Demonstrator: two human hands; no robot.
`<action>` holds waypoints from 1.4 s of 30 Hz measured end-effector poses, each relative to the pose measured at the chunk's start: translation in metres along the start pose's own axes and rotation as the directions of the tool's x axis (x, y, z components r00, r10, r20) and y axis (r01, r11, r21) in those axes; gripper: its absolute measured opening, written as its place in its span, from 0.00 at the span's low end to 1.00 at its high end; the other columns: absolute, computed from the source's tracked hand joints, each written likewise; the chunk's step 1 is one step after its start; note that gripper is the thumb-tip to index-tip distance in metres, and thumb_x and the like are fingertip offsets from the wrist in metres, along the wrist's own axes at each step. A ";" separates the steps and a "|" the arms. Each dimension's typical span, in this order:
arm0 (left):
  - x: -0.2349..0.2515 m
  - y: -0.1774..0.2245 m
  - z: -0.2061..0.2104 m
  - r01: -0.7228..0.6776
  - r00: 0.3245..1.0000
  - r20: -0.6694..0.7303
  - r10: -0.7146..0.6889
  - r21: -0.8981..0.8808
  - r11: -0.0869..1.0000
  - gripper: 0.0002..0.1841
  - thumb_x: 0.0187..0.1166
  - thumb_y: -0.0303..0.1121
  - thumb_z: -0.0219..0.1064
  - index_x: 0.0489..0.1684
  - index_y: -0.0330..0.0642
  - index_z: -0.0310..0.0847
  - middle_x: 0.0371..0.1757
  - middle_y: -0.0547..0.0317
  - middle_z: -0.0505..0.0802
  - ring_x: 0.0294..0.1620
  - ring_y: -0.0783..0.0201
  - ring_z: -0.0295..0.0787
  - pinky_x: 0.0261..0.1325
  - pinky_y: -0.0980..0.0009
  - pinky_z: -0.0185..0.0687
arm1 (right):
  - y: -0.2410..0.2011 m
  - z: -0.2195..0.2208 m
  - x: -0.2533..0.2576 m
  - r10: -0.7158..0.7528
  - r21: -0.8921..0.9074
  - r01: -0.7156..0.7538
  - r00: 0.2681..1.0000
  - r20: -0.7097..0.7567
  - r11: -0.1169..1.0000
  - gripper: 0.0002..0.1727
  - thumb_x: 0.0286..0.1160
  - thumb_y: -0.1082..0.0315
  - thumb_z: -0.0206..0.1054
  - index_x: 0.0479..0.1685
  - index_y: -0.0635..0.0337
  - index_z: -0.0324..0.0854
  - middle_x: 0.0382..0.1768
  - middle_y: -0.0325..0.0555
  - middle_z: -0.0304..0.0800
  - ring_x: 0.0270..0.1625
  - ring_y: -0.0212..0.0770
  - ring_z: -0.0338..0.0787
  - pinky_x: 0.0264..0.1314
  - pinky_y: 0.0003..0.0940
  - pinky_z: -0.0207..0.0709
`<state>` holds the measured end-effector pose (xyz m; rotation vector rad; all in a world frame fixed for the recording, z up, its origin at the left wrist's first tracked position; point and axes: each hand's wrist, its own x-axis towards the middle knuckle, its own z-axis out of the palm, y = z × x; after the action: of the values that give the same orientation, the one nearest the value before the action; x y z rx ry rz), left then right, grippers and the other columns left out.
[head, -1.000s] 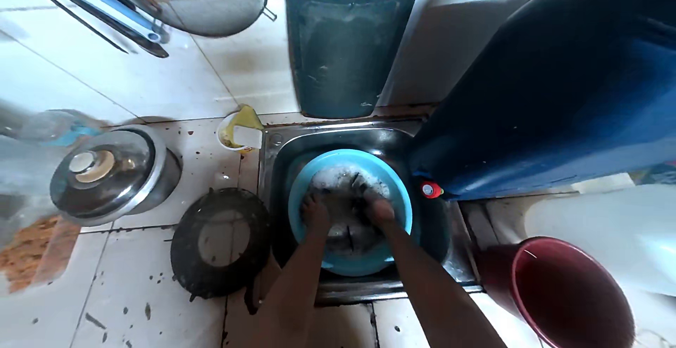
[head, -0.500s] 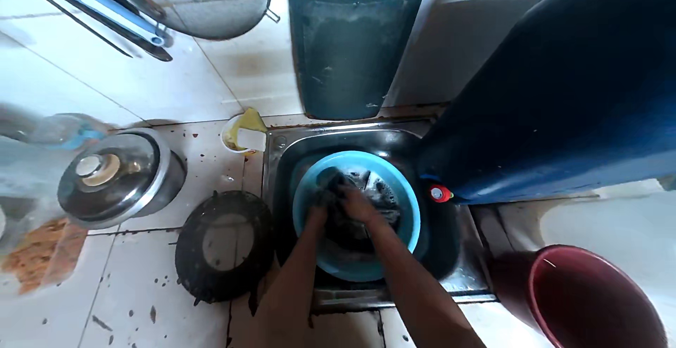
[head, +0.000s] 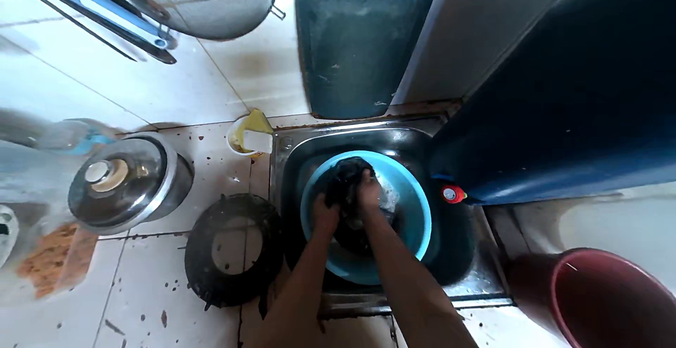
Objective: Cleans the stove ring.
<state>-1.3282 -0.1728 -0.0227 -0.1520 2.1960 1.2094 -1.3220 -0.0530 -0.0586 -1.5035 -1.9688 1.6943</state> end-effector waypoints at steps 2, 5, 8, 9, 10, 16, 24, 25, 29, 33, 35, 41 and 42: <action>-0.006 0.010 -0.012 -0.025 0.998 -0.049 0.027 0.040 0.999 0.24 0.79 0.23 0.66 0.74 0.26 0.72 0.70 0.30 0.84 0.73 0.43 0.81 0.76 0.49 0.75 | -0.006 -0.032 -0.011 0.108 0.303 -0.066 0.986 -0.124 0.951 0.30 0.97 0.52 0.43 0.63 0.73 0.80 0.53 0.64 0.88 0.55 0.51 0.88 0.63 0.50 0.80; -0.013 0.007 -0.025 -0.119 0.989 -0.080 0.124 0.063 0.991 0.31 0.76 0.19 0.66 0.82 0.27 0.63 0.74 0.31 0.81 0.74 0.44 0.81 0.77 0.52 0.76 | -0.009 -0.089 -0.022 0.077 0.572 0.044 0.980 -0.185 0.819 0.30 0.98 0.49 0.37 0.51 0.65 0.79 0.30 0.43 0.84 0.30 0.35 0.86 0.38 0.37 0.84; -0.021 0.002 -0.027 -0.253 0.964 -0.069 0.256 0.055 0.966 0.34 0.77 0.17 0.64 0.86 0.28 0.60 0.79 0.32 0.78 0.79 0.46 0.78 0.81 0.55 0.72 | -0.019 -0.127 -0.039 -0.024 0.589 0.115 0.987 -0.161 0.800 0.24 0.98 0.56 0.39 0.48 0.63 0.78 0.28 0.38 0.85 0.30 0.30 0.87 0.38 0.32 0.86; -0.026 0.004 -0.026 -0.277 0.957 -0.067 0.281 0.063 0.959 0.32 0.78 0.18 0.64 0.86 0.28 0.61 0.79 0.33 0.79 0.78 0.46 0.78 0.81 0.55 0.72 | -0.025 -0.133 -0.045 -0.050 0.546 0.125 0.987 -0.151 0.829 0.21 0.97 0.59 0.41 0.48 0.63 0.78 0.29 0.37 0.86 0.31 0.28 0.88 0.39 0.30 0.86; -0.030 0.005 -0.024 -0.291 0.953 -0.062 0.296 0.076 0.954 0.31 0.79 0.18 0.63 0.85 0.29 0.63 0.78 0.33 0.80 0.77 0.46 0.80 0.80 0.55 0.73 | -0.029 -0.137 -0.050 -0.066 0.492 0.118 0.990 -0.122 0.862 0.19 0.97 0.61 0.44 0.51 0.63 0.78 0.31 0.36 0.86 0.32 0.27 0.88 0.40 0.27 0.86; -0.059 0.022 -0.003 -0.319 0.948 0.076 0.310 0.224 0.921 0.30 0.84 0.21 0.59 0.87 0.28 0.59 0.79 0.32 0.79 0.77 0.43 0.80 0.80 0.54 0.73 | -0.011 -0.082 -0.022 0.008 0.346 -0.086 0.975 0.222 0.934 0.26 0.97 0.58 0.43 0.82 0.66 0.67 0.69 0.58 0.82 0.66 0.45 0.85 0.68 0.44 0.80; -0.076 -0.002 0.036 -0.622 0.776 0.135 0.616 0.324 0.713 0.29 0.66 0.11 0.65 0.72 0.29 0.81 0.77 0.27 0.79 0.73 0.33 0.82 0.73 0.46 0.80 | -0.004 -0.029 0.027 -0.059 -0.315 0.081 0.995 0.078 0.945 0.23 0.95 0.63 0.50 0.72 0.74 0.76 0.67 0.70 0.85 0.72 0.62 0.85 0.78 0.55 0.73; -0.075 -0.004 0.033 -0.636 0.765 0.163 0.622 0.337 0.694 0.28 0.67 0.11 0.65 0.71 0.32 0.83 0.77 0.28 0.80 0.73 0.32 0.82 0.73 0.44 0.79 | 0.001 -0.037 0.035 -0.022 -0.314 0.076 0.985 0.170 0.946 0.24 0.95 0.64 0.48 0.72 0.76 0.75 0.70 0.71 0.82 0.76 0.63 0.81 0.81 0.54 0.68; -0.072 0.007 0.000 -0.483 0.875 0.150 0.461 0.343 0.806 0.26 0.77 0.14 0.59 0.78 0.31 0.75 0.80 0.33 0.78 0.79 0.40 0.79 0.81 0.51 0.73 | 0.007 -0.066 0.042 0.170 -0.172 -0.143 0.974 0.153 0.975 0.29 0.97 0.53 0.46 0.71 0.73 0.77 0.70 0.69 0.82 0.74 0.59 0.81 0.78 0.54 0.70; -0.040 0.026 -0.030 -0.197 0.975 -0.050 0.215 0.243 0.950 0.28 0.82 0.21 0.62 0.83 0.27 0.65 0.74 0.31 0.83 0.74 0.44 0.83 0.79 0.52 0.74 | 0.019 -0.088 0.018 0.032 -0.219 0.097 0.852 0.523 0.971 0.27 0.94 0.56 0.53 0.74 0.72 0.75 0.73 0.68 0.80 0.76 0.56 0.80 0.82 0.52 0.67; -0.023 0.026 -0.035 -0.137 0.987 -0.055 0.151 0.196 0.971 0.30 0.81 0.21 0.62 0.84 0.29 0.63 0.68 0.31 0.85 0.64 0.44 0.88 0.69 0.51 0.82 | 0.031 -0.072 0.008 -0.028 -0.348 0.398 0.691 0.722 0.848 0.29 0.90 0.58 0.60 0.86 0.62 0.68 0.87 0.62 0.66 0.89 0.57 0.65 0.91 0.56 0.54; -0.014 0.018 -0.029 -0.052 0.997 -0.051 0.053 0.024 0.998 0.27 0.78 0.16 0.59 0.80 0.31 0.66 0.58 0.36 0.87 0.46 0.52 0.92 0.52 0.57 0.89 | 0.051 -0.032 -0.001 -0.094 -0.635 0.676 0.708 0.700 0.373 0.30 0.86 0.73 0.55 0.86 0.38 0.69 0.82 0.67 0.70 0.81 0.75 0.72 0.72 0.74 0.71; -0.015 0.018 -0.029 -0.050 0.997 -0.053 0.051 0.007 0.999 0.26 0.78 0.16 0.58 0.79 0.30 0.67 0.56 0.36 0.88 0.44 0.54 0.91 0.50 0.58 0.89 | 0.052 -0.035 0.006 -0.122 -0.581 0.728 0.656 0.745 0.364 0.28 0.86 0.73 0.56 0.84 0.42 0.71 0.79 0.66 0.74 0.77 0.74 0.77 0.69 0.72 0.74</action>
<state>-1.3365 -0.1880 0.0101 -0.1279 2.2613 1.2392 -1.2721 -0.0317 -0.0907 -0.2321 -3.4960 0.9130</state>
